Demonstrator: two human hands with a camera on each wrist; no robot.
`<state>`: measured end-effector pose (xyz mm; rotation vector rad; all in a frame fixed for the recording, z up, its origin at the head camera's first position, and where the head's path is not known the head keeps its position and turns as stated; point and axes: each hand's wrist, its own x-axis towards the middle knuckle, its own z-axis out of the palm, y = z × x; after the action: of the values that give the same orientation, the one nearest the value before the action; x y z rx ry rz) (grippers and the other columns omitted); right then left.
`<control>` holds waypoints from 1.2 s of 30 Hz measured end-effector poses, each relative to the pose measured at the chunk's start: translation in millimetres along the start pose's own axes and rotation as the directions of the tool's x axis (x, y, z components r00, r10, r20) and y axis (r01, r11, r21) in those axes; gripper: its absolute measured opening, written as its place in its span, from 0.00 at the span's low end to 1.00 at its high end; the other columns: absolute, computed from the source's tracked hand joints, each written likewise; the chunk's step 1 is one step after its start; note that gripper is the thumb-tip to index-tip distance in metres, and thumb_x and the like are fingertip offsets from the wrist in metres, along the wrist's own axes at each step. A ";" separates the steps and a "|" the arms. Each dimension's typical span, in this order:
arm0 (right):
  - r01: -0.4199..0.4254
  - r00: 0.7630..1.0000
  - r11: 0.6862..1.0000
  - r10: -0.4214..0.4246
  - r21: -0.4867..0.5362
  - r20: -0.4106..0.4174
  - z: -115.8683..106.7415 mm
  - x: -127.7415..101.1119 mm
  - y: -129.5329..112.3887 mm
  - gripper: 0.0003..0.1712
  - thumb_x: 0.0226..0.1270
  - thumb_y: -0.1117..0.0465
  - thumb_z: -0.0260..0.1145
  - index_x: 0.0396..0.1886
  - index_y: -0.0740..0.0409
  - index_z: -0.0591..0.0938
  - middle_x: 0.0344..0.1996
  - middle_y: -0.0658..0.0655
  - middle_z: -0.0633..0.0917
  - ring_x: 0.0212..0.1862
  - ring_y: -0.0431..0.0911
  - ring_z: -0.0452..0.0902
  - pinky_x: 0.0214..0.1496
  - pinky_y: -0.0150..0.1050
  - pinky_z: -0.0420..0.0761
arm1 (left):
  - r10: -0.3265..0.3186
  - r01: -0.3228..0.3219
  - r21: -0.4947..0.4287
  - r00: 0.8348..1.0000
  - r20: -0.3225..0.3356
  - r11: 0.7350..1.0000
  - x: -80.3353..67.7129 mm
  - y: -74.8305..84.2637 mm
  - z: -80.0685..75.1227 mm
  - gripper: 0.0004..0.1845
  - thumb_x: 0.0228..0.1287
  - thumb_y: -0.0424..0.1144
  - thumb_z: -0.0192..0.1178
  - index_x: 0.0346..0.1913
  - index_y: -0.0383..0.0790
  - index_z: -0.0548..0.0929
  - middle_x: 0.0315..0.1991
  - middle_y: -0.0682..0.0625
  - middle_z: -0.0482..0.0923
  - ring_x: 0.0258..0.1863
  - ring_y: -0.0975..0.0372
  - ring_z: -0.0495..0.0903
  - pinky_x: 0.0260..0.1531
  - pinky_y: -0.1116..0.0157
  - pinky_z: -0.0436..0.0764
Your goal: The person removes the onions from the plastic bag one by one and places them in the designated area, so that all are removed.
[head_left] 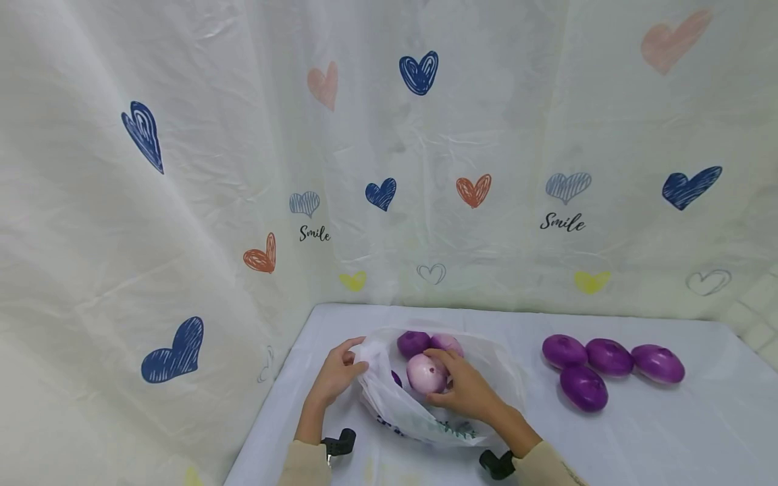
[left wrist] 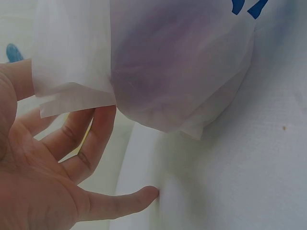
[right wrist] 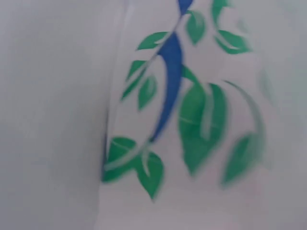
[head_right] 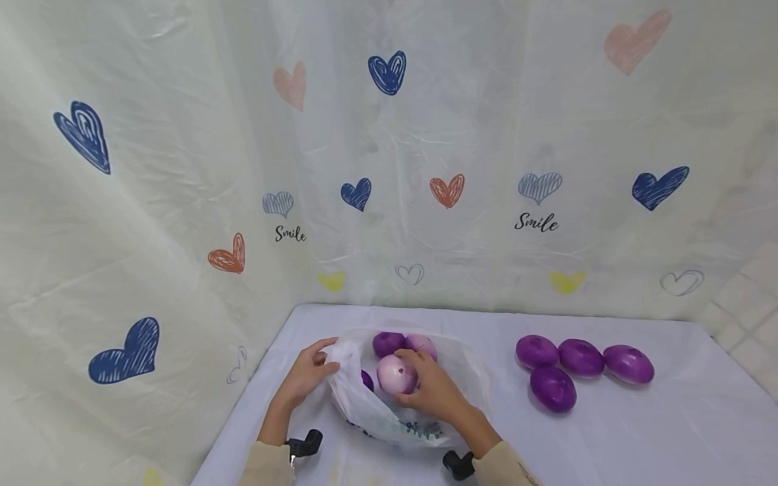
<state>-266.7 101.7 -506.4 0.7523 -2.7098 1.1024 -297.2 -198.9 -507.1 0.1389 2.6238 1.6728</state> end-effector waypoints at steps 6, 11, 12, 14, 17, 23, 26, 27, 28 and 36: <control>0.052 0.999 0.996 -0.050 0.078 -0.021 -19.9 -13.4 -3.2 0.45 0.52 0.57 0.82 0.70 0.54 0.73 0.57 0.60 0.76 0.48 0.46 0.80 0.45 0.36 0.85 | 0.000 0.000 0.010 1.000 -0.007 1.000 0.7 -0.9 0.4 0.29 0.67 0.38 0.66 0.70 0.47 0.75 0.37 0.45 0.77 0.36 0.57 0.75 0.36 0.62 0.74; 0.064 0.996 0.994 -0.058 0.090 -0.063 -33.8 -24.1 -1.2 0.46 0.52 0.59 0.82 0.71 0.51 0.72 0.53 0.56 0.76 0.50 0.45 0.80 0.48 0.35 0.85 | 0.004 -0.004 0.015 1.000 -0.010 1.000 1.3 -0.6 0.5 0.29 0.67 0.37 0.66 0.71 0.46 0.75 0.37 0.45 0.78 0.36 0.57 0.75 0.36 0.62 0.74; 0.061 0.996 0.994 -0.055 0.092 -0.071 -36.3 -26.1 -0.2 0.46 0.51 0.60 0.82 0.71 0.51 0.72 0.53 0.55 0.76 0.50 0.44 0.80 0.48 0.35 0.85 | 0.001 -0.001 0.016 1.000 -0.010 1.000 1.0 -0.3 0.5 0.29 0.67 0.38 0.66 0.71 0.47 0.75 0.38 0.45 0.78 0.37 0.57 0.75 0.36 0.62 0.74; 0.062 0.995 0.994 -0.054 0.085 -0.087 -41.2 -30.1 1.8 0.47 0.52 0.59 0.82 0.72 0.50 0.72 0.54 0.54 0.75 0.51 0.43 0.79 0.48 0.35 0.85 | -0.002 0.002 0.018 1.000 -0.012 1.000 0.6 -0.2 0.5 0.29 0.67 0.38 0.66 0.71 0.47 0.75 0.39 0.45 0.78 0.38 0.57 0.75 0.38 0.61 0.75; 0.058 0.993 0.995 -0.049 0.079 -0.112 -49.2 -36.7 4.0 0.47 0.51 0.59 0.83 0.72 0.50 0.72 0.54 0.53 0.75 0.52 0.42 0.78 0.48 0.36 0.86 | -0.005 0.006 0.031 1.000 -0.014 1.000 0.0 0.0 0.5 0.29 0.67 0.39 0.66 0.71 0.48 0.75 0.40 0.45 0.78 0.40 0.56 0.76 0.40 0.61 0.76; 0.059 0.989 0.996 -0.049 0.070 -0.141 -66.7 -52.7 7.5 0.47 0.51 0.58 0.83 0.71 0.46 0.72 0.55 0.50 0.76 0.53 0.40 0.77 0.48 0.37 0.86 | -0.003 0.003 0.017 1.000 -0.009 1.000 -0.1 0.5 0.2 0.29 0.67 0.39 0.66 0.70 0.49 0.75 0.39 0.45 0.78 0.39 0.56 0.76 0.40 0.61 0.76; 0.071 0.986 0.995 -0.058 0.076 -0.157 -75.4 -60.8 9.1 0.47 0.52 0.57 0.83 0.72 0.44 0.71 0.54 0.50 0.76 0.53 0.39 0.76 0.48 0.36 0.85 | -0.002 0.002 0.013 1.000 -0.007 1.000 0.2 -0.1 0.0 0.28 0.67 0.38 0.66 0.70 0.48 0.75 0.38 0.45 0.78 0.38 0.56 0.76 0.39 0.61 0.75; 0.074 0.985 0.995 -0.061 0.074 -0.163 -78.1 -63.4 9.9 0.47 0.52 0.57 0.83 0.72 0.44 0.71 0.53 0.50 0.76 0.52 0.38 0.75 0.48 0.36 0.85 | -0.003 0.003 0.013 1.000 -0.008 1.000 0.2 -0.4 0.0 0.28 0.68 0.38 0.66 0.70 0.48 0.75 0.38 0.46 0.78 0.38 0.56 0.76 0.39 0.61 0.75; 0.076 0.983 0.994 -0.062 0.074 -0.171 -80.4 -66.1 10.8 0.47 0.53 0.57 0.83 0.72 0.44 0.71 0.53 0.50 0.75 0.52 0.37 0.75 0.48 0.35 0.85 | -0.004 0.005 0.013 1.000 -0.008 1.000 0.5 -0.6 0.1 0.28 0.68 0.38 0.66 0.70 0.48 0.75 0.38 0.46 0.78 0.38 0.57 0.76 0.39 0.61 0.75; 0.081 0.963 0.995 -0.061 0.064 -0.262 -96.4 -84.9 18.5 0.49 0.49 0.61 0.84 0.72 0.47 0.72 0.53 0.47 0.74 0.49 0.34 0.73 0.46 0.30 0.84 | -0.010 0.010 0.019 1.000 -0.011 1.000 1.2 -1.8 0.2 0.28 0.68 0.39 0.66 0.70 0.48 0.76 0.38 0.46 0.78 0.39 0.56 0.76 0.40 0.61 0.76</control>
<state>-209.0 212.8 -472.4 0.6578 -2.4183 1.1980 -298.5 -199.3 -508.7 0.1170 2.6442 1.6507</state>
